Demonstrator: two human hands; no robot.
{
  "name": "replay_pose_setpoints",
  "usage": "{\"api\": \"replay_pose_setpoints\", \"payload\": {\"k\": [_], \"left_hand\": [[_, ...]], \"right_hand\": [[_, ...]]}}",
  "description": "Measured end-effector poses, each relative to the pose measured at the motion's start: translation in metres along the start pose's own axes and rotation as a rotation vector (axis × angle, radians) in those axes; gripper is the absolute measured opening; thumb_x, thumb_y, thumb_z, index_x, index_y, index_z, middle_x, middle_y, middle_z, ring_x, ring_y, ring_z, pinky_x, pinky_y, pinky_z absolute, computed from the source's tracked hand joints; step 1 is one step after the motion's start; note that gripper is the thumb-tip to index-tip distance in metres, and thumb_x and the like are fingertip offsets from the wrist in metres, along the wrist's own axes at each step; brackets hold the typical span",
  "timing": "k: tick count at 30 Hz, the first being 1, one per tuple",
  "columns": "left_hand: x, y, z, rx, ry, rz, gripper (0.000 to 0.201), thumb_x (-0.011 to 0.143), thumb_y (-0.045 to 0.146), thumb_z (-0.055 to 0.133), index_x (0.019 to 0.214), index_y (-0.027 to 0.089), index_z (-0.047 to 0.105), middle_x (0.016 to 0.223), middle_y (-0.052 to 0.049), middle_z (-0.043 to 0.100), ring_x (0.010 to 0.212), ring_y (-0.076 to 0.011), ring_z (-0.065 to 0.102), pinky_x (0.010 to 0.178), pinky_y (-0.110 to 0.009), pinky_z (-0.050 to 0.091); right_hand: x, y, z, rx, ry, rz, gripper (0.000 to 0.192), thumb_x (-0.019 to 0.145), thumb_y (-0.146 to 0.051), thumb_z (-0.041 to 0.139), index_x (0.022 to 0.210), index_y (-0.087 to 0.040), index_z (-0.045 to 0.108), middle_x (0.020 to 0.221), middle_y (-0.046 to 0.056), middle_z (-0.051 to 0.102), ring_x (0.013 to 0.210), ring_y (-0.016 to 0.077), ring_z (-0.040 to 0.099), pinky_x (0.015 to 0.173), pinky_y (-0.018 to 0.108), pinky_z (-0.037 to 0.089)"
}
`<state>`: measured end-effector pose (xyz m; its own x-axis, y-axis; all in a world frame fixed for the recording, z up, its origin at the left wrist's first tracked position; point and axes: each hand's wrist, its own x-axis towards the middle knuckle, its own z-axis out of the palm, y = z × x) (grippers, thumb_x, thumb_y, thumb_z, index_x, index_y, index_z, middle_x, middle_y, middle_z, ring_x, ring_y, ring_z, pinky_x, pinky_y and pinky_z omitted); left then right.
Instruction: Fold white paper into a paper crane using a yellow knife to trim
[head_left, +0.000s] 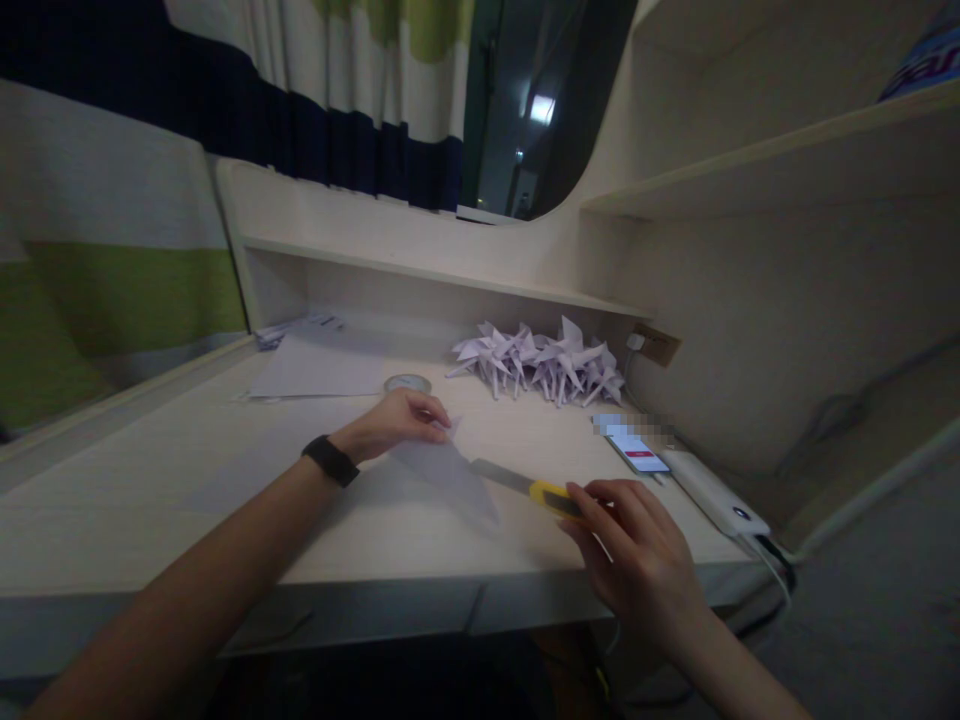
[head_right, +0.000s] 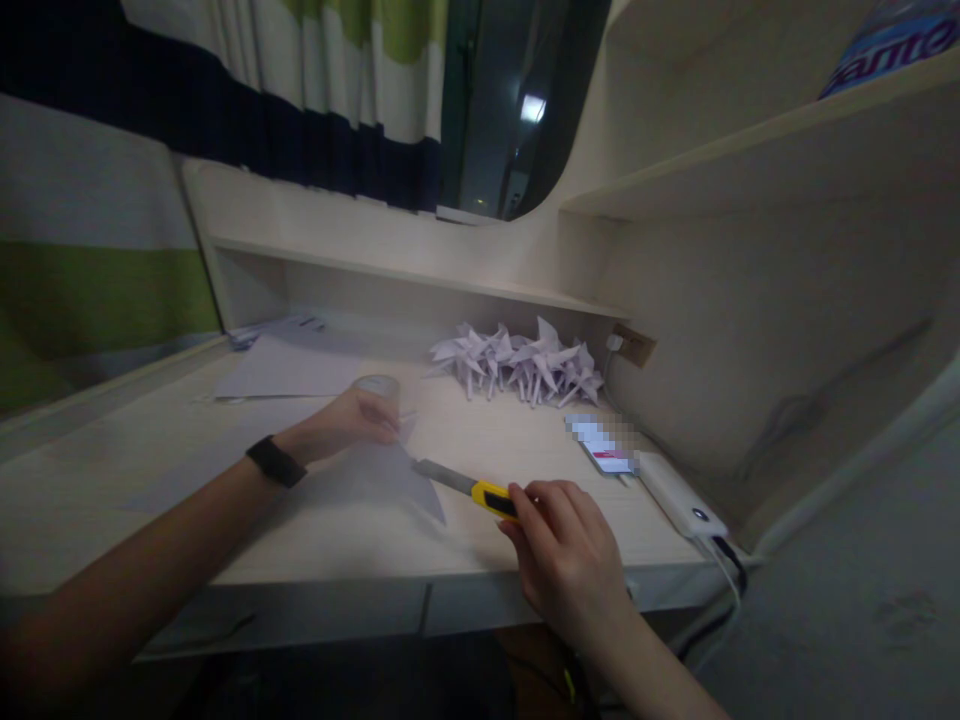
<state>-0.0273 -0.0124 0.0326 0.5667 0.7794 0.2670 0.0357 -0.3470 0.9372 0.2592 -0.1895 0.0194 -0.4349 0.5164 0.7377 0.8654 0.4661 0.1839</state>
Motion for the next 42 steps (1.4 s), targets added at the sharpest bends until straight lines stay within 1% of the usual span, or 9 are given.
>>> {"api": "replay_pose_setpoints", "payload": {"k": [5,14,19,23,27,34,37,39,42], "left_hand": [[0.0,-0.001,0.0,0.009,0.019,-0.024,0.016,0.058,0.02,0.082,0.069,0.015,0.072,0.069,0.0,0.065,0.063,-0.0109,0.056,0.057,-0.021,0.043],[0.003,-0.009,-0.004,0.029,0.049,-0.014,0.017,0.058,0.02,0.082,0.07,0.016,0.072,0.07,0.0,0.066,0.062,-0.0103,0.056,0.058,-0.021,0.044],[0.003,-0.01,-0.003,0.031,0.079,-0.012,0.018,0.058,0.022,0.082,0.071,0.016,0.072,0.069,0.0,0.065,0.061,-0.0103,0.056,0.057,-0.021,0.044],[0.004,-0.01,-0.003,0.007,0.126,-0.032,0.019,0.059,0.025,0.081,0.073,0.016,0.072,0.068,0.0,0.065,0.06,-0.011,0.057,0.056,-0.022,0.045],[0.007,-0.013,-0.003,0.047,0.189,-0.051,0.017,0.064,0.029,0.079,0.074,0.016,0.073,0.071,-0.002,0.069,0.063,-0.0132,0.061,0.061,-0.024,0.048],[0.014,-0.023,-0.003,0.118,0.252,-0.038,0.027,0.067,0.039,0.077,0.085,0.019,0.077,0.092,-0.007,0.075,0.086,-0.0201,0.067,0.084,-0.033,0.05],[0.017,-0.027,-0.003,0.186,0.3,0.021,0.027,0.067,0.04,0.076,0.085,0.02,0.077,0.095,-0.007,0.075,0.094,-0.0219,0.066,0.089,-0.034,0.048],[0.018,-0.028,-0.002,0.236,0.332,0.059,0.023,0.069,0.038,0.075,0.083,0.02,0.077,0.095,-0.007,0.075,0.094,-0.0219,0.066,0.089,-0.034,0.048],[0.017,-0.029,-0.002,0.326,0.392,0.041,0.018,0.072,0.033,0.071,0.081,0.018,0.076,0.089,-0.006,0.075,0.085,-0.0213,0.067,0.081,-0.034,0.05]], "right_hand": [[-0.002,-0.001,-0.001,-0.049,0.008,-0.013,0.033,0.084,-0.017,0.063,0.117,-0.015,0.06,0.096,0.012,0.061,0.087,0.0245,0.054,0.075,0.039,0.048],[-0.003,-0.001,0.0,-0.088,-0.011,-0.01,0.033,0.085,-0.017,0.062,0.118,-0.014,0.059,0.096,0.012,0.063,0.09,0.0251,0.054,0.078,0.04,0.048],[-0.002,-0.002,0.006,-0.101,-0.03,-0.037,0.032,0.086,-0.019,0.061,0.117,-0.013,0.06,0.096,0.012,0.063,0.089,0.0247,0.053,0.077,0.04,0.047],[0.006,0.0,0.018,-0.1,-0.071,-0.041,0.026,0.088,-0.02,0.058,0.112,-0.012,0.062,0.095,0.012,0.063,0.087,0.0242,0.052,0.076,0.039,0.046],[0.02,0.01,0.036,-0.031,-0.138,-0.011,0.025,0.087,-0.021,0.057,0.11,-0.013,0.064,0.097,0.013,0.062,0.088,0.0249,0.052,0.077,0.039,0.046],[0.04,0.038,0.074,0.175,-0.339,0.098,0.023,0.082,-0.02,0.06,0.103,-0.017,0.068,0.093,0.01,0.061,0.085,0.0215,0.054,0.073,0.032,0.045],[0.043,0.042,0.087,0.224,-0.387,0.132,0.022,0.081,-0.021,0.06,0.101,-0.018,0.07,0.092,0.008,0.06,0.085,0.0198,0.054,0.075,0.03,0.044],[0.043,0.041,0.093,0.251,-0.401,0.143,0.023,0.081,-0.022,0.061,0.101,-0.018,0.07,0.092,0.008,0.06,0.085,0.0193,0.054,0.076,0.029,0.043],[0.044,0.04,0.102,0.293,-0.409,0.158,0.02,0.081,-0.024,0.062,0.098,-0.018,0.071,0.091,0.008,0.06,0.084,0.0188,0.054,0.074,0.028,0.042]]}}
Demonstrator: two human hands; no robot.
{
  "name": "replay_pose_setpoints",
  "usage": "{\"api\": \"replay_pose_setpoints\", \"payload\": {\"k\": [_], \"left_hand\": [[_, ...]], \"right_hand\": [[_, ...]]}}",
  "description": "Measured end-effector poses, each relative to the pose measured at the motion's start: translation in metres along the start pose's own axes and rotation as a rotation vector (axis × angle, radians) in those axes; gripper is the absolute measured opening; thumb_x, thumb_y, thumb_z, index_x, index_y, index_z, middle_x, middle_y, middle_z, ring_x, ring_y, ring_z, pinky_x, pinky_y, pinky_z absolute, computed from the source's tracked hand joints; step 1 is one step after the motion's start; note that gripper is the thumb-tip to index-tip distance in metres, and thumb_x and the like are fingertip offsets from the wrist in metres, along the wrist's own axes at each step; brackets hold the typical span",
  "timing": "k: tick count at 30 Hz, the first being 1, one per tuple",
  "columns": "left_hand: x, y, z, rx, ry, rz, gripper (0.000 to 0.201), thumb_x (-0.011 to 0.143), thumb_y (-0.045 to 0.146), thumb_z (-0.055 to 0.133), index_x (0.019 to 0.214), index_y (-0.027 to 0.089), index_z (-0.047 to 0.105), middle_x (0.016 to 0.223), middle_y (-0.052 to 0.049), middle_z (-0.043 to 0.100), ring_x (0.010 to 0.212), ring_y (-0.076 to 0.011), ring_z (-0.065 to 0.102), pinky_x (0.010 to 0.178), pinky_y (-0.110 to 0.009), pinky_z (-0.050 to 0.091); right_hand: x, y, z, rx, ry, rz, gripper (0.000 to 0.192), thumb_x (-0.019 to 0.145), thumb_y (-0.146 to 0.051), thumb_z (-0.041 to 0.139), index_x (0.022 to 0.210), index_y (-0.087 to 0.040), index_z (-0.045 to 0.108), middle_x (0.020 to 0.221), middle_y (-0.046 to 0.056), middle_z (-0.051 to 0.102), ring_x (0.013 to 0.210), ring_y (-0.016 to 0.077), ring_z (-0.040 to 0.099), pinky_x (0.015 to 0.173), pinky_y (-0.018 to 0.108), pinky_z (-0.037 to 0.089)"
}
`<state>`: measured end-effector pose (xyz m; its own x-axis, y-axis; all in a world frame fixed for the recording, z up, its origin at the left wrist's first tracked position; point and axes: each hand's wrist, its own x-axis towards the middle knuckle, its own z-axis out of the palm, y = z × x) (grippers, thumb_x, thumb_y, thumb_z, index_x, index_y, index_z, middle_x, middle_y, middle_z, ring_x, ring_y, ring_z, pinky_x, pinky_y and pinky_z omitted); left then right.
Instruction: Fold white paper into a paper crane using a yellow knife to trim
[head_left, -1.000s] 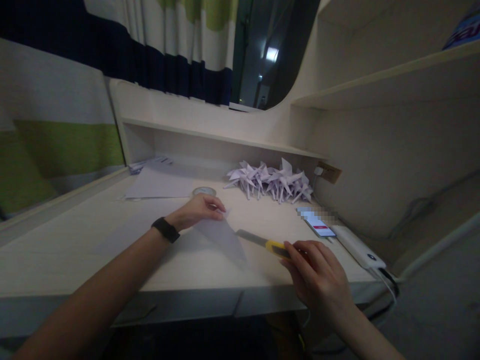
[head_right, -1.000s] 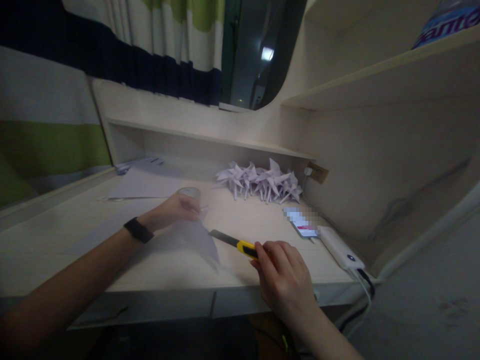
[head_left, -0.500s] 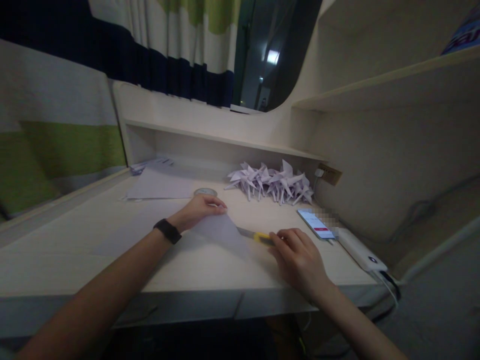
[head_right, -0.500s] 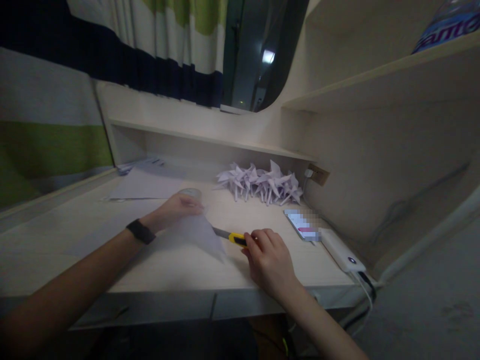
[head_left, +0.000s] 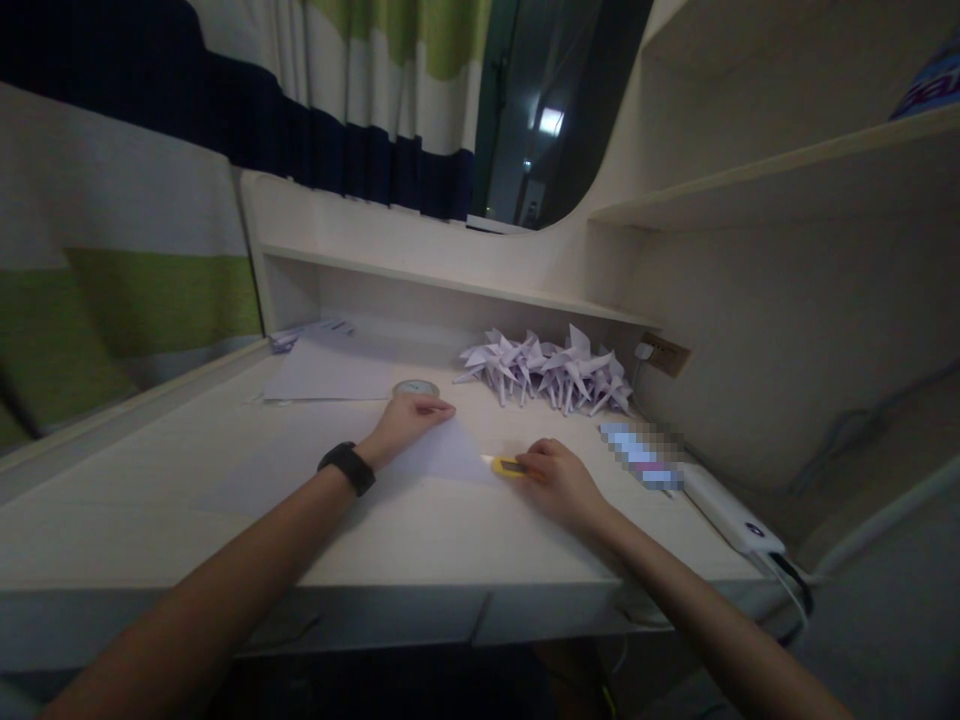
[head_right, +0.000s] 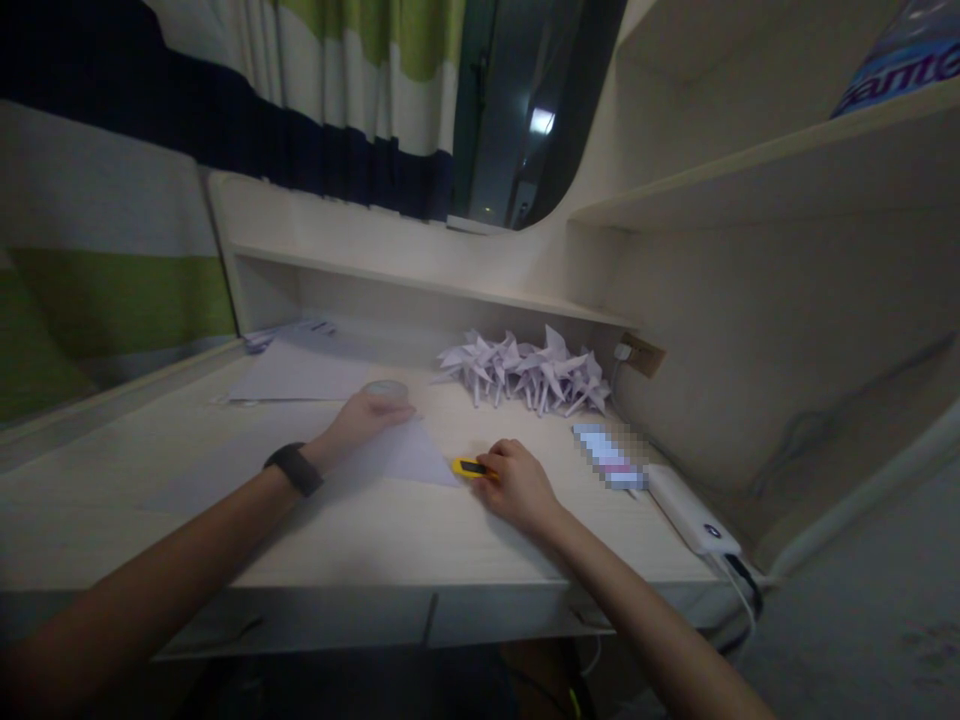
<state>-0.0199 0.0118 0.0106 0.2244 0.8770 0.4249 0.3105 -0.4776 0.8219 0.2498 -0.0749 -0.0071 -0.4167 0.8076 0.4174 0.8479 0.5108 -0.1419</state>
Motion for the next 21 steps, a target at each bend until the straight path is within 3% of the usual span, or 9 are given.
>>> {"api": "replay_pose_setpoints", "payload": {"k": [8,13,16,19,21], "left_hand": [[-0.003,-0.009,0.002,0.223,0.027,-0.022,0.014,0.076,0.028,0.064,0.075,0.019,0.074,0.074,-0.003,0.072,0.073,-0.0208,0.064,0.07,-0.032,0.047],[-0.011,-0.005,0.004,0.489,0.047,0.034,0.027,0.084,0.035,0.055,0.093,0.017,0.074,0.094,-0.01,0.073,0.089,-0.0271,0.064,0.081,-0.037,0.046],[-0.021,0.008,0.009,0.626,0.111,0.206,0.033,0.088,0.036,0.05,0.107,0.017,0.069,0.109,-0.012,0.069,0.102,-0.028,0.06,0.091,-0.04,0.042],[-0.03,0.019,0.018,0.611,-0.147,0.428,0.032,0.092,0.035,0.044,0.105,0.018,0.069,0.106,-0.01,0.07,0.104,-0.025,0.06,0.095,-0.039,0.04],[-0.036,0.021,0.024,0.634,-0.311,0.519,0.037,0.092,0.043,0.044,0.111,0.02,0.067,0.114,-0.009,0.067,0.118,-0.0272,0.052,0.102,-0.042,0.034]], "right_hand": [[0.012,0.016,0.01,0.168,-0.13,0.008,0.023,0.081,-0.029,0.065,0.101,-0.021,0.073,0.091,0.006,0.063,0.08,0.0177,0.057,0.072,0.027,0.041],[0.011,0.021,0.01,0.211,-0.172,0.0,0.024,0.082,-0.026,0.063,0.103,-0.021,0.073,0.09,0.006,0.064,0.078,0.0173,0.058,0.071,0.026,0.041],[0.011,0.02,0.008,0.207,-0.185,0.012,0.024,0.082,-0.025,0.063,0.103,-0.02,0.073,0.09,0.007,0.065,0.077,0.0171,0.059,0.071,0.026,0.041],[0.012,0.018,0.006,0.191,-0.181,0.023,0.023,0.082,-0.027,0.063,0.101,-0.019,0.073,0.09,0.007,0.065,0.078,0.0173,0.058,0.072,0.026,0.041],[0.012,0.017,0.006,0.182,-0.178,0.017,0.022,0.082,-0.028,0.064,0.099,-0.019,0.073,0.09,0.007,0.065,0.079,0.0176,0.058,0.072,0.026,0.041]]}}
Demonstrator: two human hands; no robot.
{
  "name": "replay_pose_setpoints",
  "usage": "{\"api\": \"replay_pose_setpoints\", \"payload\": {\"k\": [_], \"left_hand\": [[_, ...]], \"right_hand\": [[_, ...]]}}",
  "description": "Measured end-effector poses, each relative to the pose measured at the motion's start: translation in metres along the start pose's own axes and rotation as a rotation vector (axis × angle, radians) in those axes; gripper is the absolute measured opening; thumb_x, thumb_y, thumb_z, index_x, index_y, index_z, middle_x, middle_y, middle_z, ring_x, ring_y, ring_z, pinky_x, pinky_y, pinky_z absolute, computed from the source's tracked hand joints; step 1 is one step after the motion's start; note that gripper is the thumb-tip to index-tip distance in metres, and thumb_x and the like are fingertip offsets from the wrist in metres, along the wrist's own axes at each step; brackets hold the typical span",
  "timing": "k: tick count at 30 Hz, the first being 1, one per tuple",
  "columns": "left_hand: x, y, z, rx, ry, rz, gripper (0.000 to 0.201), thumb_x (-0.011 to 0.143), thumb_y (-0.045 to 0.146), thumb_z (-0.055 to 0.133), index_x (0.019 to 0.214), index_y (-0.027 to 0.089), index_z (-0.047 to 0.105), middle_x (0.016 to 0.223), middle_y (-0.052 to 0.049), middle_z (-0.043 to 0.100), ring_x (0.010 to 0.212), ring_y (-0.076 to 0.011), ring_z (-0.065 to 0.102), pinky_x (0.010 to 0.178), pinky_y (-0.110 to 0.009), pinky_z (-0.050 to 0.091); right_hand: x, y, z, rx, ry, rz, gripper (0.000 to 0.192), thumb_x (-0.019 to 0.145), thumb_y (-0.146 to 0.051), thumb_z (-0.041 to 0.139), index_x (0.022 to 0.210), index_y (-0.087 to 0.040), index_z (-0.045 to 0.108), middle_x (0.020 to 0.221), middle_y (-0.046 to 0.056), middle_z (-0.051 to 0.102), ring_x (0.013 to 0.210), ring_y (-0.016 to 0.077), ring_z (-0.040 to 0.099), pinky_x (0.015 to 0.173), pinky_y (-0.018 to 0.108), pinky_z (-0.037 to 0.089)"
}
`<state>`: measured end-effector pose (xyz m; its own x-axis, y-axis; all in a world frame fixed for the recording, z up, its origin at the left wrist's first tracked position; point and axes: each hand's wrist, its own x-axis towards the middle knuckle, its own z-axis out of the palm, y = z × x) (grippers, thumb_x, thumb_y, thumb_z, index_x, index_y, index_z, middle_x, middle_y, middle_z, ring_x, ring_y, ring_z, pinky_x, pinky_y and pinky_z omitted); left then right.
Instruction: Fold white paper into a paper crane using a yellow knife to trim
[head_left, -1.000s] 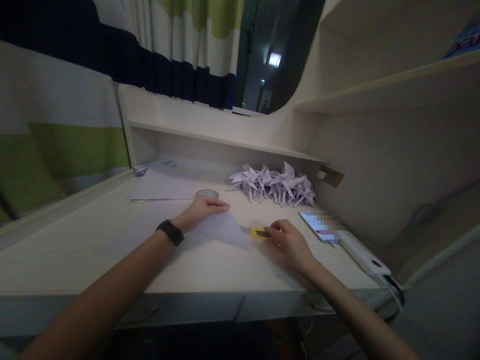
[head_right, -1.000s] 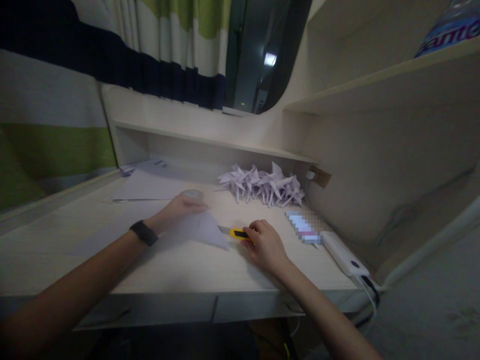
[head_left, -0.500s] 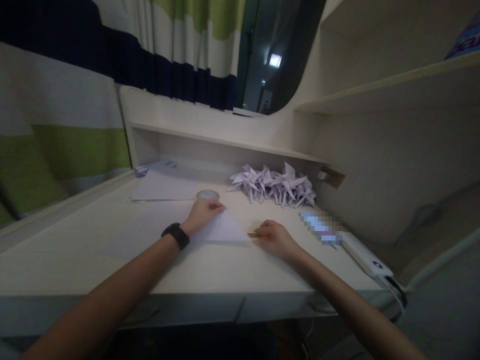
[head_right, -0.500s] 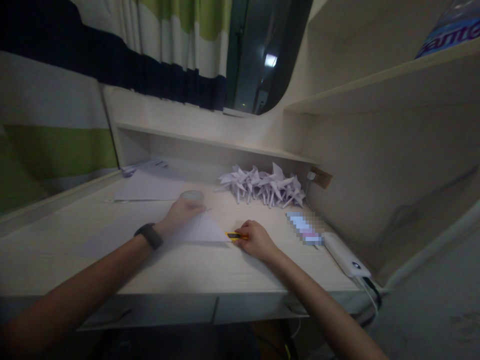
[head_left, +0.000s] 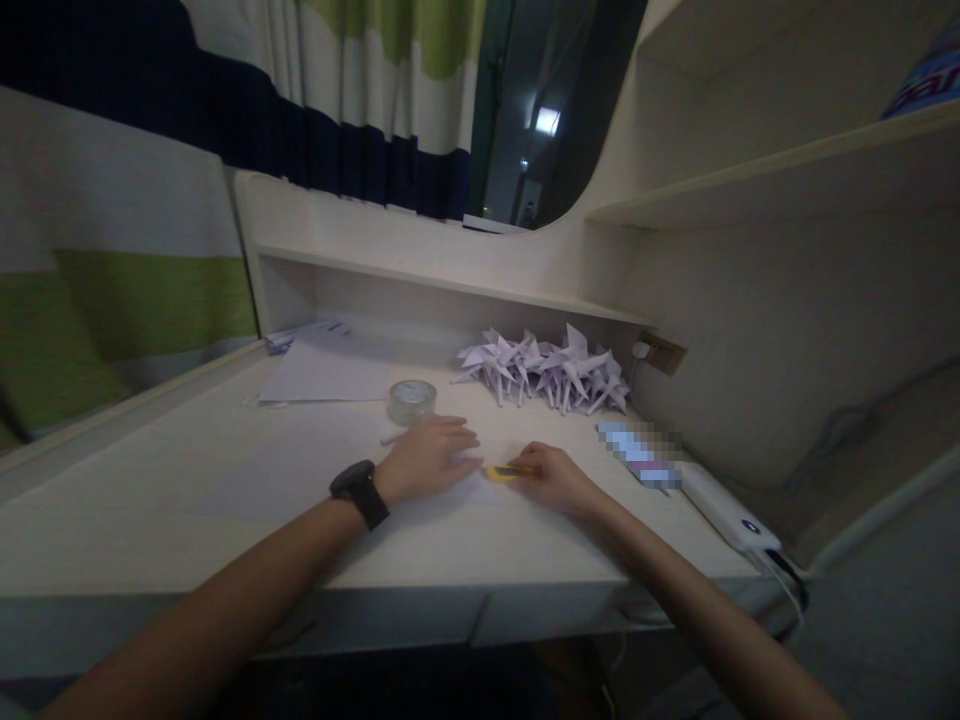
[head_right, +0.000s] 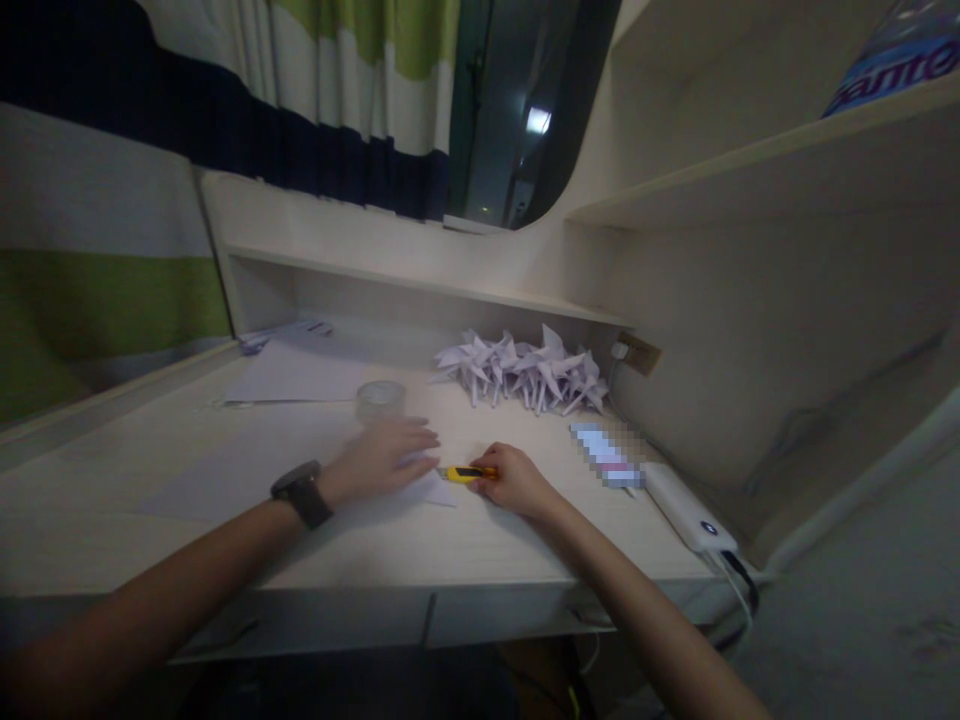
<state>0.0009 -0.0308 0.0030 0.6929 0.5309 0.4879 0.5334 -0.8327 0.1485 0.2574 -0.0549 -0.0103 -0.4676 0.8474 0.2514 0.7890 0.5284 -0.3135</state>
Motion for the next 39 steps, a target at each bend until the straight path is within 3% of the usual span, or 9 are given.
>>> {"api": "replay_pose_setpoints", "payload": {"k": [4,9,22,30,39], "left_hand": [[-0.007,0.002,0.015,0.064,-0.202,0.002,0.051,0.095,0.053,0.03,0.135,0.026,0.049,0.144,-0.008,0.045,0.136,-0.0312,0.032,0.109,-0.052,0.017],[-0.013,-0.006,0.028,0.044,-0.352,-0.094,0.058,0.095,0.059,0.019,0.144,0.032,0.033,0.152,-0.008,0.03,0.139,-0.0346,0.024,0.107,-0.056,0.016],[-0.013,-0.007,0.034,0.057,-0.326,-0.151,0.06,0.093,0.062,0.02,0.144,0.033,0.034,0.153,-0.005,0.029,0.137,-0.0414,0.022,0.106,-0.06,0.014],[-0.013,-0.005,0.037,0.061,-0.309,-0.172,0.059,0.093,0.06,0.018,0.144,0.035,0.035,0.153,-0.004,0.03,0.136,-0.0446,0.022,0.103,-0.065,0.014],[-0.014,-0.005,0.036,0.051,-0.311,-0.181,0.058,0.093,0.06,0.017,0.145,0.036,0.032,0.154,-0.002,0.027,0.137,-0.0453,0.017,0.104,-0.066,0.01]], "right_hand": [[-0.001,0.0,0.001,-0.013,0.02,-0.025,0.022,0.084,-0.029,0.062,0.101,-0.019,0.073,0.09,0.007,0.065,0.08,0.018,0.058,0.073,0.027,0.041],[-0.004,-0.004,-0.001,0.02,-0.007,-0.045,0.025,0.086,-0.029,0.06,0.107,-0.021,0.071,0.089,0.006,0.063,0.078,0.0169,0.058,0.072,0.026,0.041],[-0.019,-0.001,-0.014,0.072,-0.094,-0.058,0.028,0.081,-0.023,0.063,0.108,-0.023,0.071,0.09,0.005,0.063,0.078,0.0165,0.058,0.072,0.026,0.043],[-0.022,-0.024,-0.021,0.071,-0.133,-0.082,0.023,0.083,-0.026,0.062,0.104,-0.021,0.072,0.088,0.006,0.063,0.076,0.0165,0.058,0.07,0.026,0.042],[-0.033,-0.032,-0.029,0.045,-0.165,-0.095,0.023,0.083,-0.031,0.065,0.103,-0.02,0.071,0.088,0.006,0.063,0.076,0.017,0.058,0.07,0.026,0.043]]}}
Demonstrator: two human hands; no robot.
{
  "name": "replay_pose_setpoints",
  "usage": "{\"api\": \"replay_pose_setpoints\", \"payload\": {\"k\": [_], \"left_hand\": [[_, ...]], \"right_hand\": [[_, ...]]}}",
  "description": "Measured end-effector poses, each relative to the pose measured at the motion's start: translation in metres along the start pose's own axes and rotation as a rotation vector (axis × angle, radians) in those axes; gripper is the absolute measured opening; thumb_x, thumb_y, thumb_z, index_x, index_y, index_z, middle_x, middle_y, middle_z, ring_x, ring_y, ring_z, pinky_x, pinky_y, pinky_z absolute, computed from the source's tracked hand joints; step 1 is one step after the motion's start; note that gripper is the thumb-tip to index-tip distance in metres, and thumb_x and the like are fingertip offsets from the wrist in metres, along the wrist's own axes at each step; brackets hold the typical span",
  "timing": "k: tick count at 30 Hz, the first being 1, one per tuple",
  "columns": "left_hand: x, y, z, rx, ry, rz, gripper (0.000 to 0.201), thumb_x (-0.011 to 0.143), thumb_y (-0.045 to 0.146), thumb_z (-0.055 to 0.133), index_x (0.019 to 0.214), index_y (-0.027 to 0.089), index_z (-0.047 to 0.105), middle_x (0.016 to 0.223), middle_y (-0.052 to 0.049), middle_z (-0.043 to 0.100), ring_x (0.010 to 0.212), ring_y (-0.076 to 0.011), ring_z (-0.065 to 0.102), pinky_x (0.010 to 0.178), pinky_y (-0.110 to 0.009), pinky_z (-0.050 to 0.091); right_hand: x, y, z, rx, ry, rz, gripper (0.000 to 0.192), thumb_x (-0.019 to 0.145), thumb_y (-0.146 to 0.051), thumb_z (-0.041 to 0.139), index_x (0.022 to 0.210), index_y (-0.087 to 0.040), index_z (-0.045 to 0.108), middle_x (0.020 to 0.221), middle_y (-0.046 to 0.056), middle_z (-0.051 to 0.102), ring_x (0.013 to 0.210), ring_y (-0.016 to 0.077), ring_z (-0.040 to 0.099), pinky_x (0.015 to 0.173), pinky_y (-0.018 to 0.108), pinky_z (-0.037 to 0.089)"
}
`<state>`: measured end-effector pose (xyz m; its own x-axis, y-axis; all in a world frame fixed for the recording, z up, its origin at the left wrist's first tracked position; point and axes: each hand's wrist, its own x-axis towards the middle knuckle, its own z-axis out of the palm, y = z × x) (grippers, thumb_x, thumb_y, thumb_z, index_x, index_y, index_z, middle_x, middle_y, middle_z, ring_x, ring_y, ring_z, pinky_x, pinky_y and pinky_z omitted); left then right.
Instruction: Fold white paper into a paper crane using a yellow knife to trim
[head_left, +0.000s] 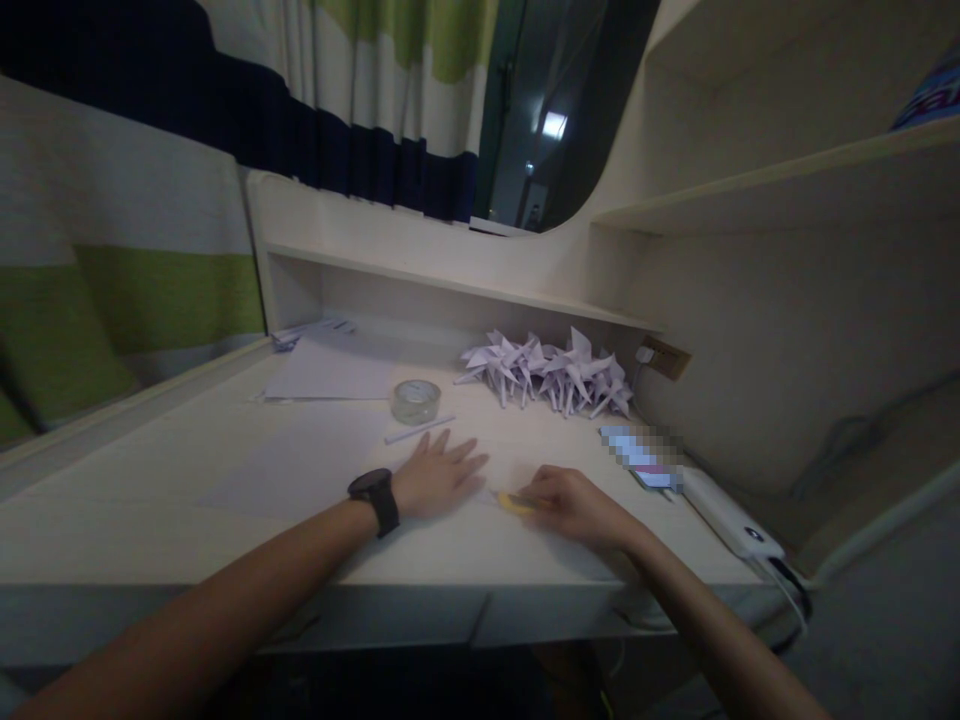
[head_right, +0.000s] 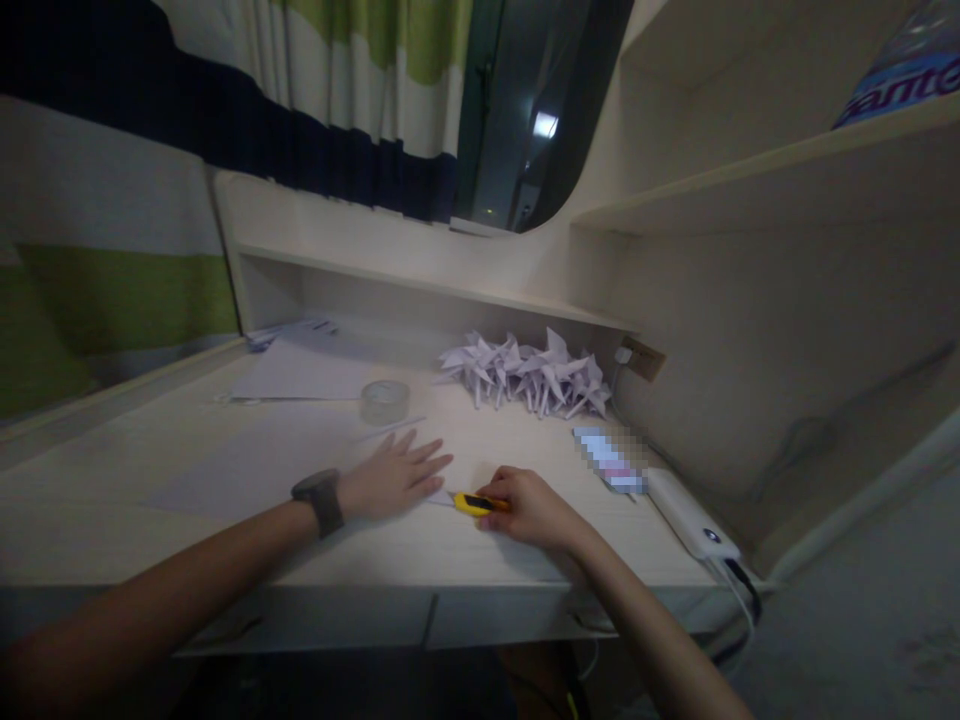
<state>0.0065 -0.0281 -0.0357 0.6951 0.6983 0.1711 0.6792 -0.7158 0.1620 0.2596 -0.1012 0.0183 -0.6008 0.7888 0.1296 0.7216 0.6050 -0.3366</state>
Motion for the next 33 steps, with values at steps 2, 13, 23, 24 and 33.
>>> {"api": "replay_pose_setpoints", "payload": {"k": [2,13,23,24,33], "left_hand": [[0.0,0.0,0.0,-0.003,0.0,-0.001,0.059,0.093,0.06,0.017,0.145,0.036,0.032,0.154,-0.003,0.027,0.137,-0.0454,0.018,0.104,-0.066,0.009],[0.0,0.002,-0.001,0.023,0.0,-0.011,0.06,0.093,0.06,0.012,0.144,0.035,0.035,0.154,-0.003,0.028,0.137,-0.0441,0.019,0.104,-0.067,0.01],[-0.003,0.004,-0.001,0.018,-0.001,-0.023,0.061,0.093,0.061,0.011,0.145,0.036,0.031,0.154,-0.003,0.026,0.137,-0.0461,0.018,0.102,-0.071,0.008],[-0.003,0.004,-0.001,0.02,-0.001,-0.023,0.062,0.093,0.061,0.011,0.145,0.036,0.031,0.154,-0.003,0.026,0.137,-0.0462,0.018,0.102,-0.071,0.008],[-0.002,0.003,0.0,0.065,0.012,-0.073,0.066,0.093,0.061,0.014,0.147,0.027,0.03,0.154,-0.01,0.025,0.14,-0.0402,0.016,0.106,-0.065,0.012]], "right_hand": [[0.001,-0.001,0.005,-0.008,0.027,-0.028,0.027,0.083,-0.029,0.064,0.108,-0.02,0.069,0.093,0.007,0.063,0.081,0.0176,0.059,0.074,0.027,0.044],[0.01,-0.005,0.051,-0.18,0.232,-0.109,0.042,0.086,-0.01,0.053,0.123,-0.029,0.06,0.095,0.007,0.056,0.086,0.0193,0.049,0.074,0.031,0.039],[0.001,-0.019,0.052,-0.203,0.244,-0.064,0.026,0.091,-0.029,0.052,0.113,-0.026,0.066,0.097,0.009,0.053,0.091,0.0217,0.047,0.078,0.035,0.04],[0.0,-0.019,0.052,-0.202,0.243,-0.068,0.025,0.091,-0.029,0.052,0.112,-0.026,0.066,0.098,0.009,0.053,0.092,0.022,0.048,0.079,0.036,0.04],[-0.003,-0.022,0.053,-0.23,0.245,-0.067,0.026,0.092,-0.029,0.051,0.114,-0.025,0.065,0.103,0.01,0.055,0.096,0.0236,0.048,0.079,0.037,0.041]]}}
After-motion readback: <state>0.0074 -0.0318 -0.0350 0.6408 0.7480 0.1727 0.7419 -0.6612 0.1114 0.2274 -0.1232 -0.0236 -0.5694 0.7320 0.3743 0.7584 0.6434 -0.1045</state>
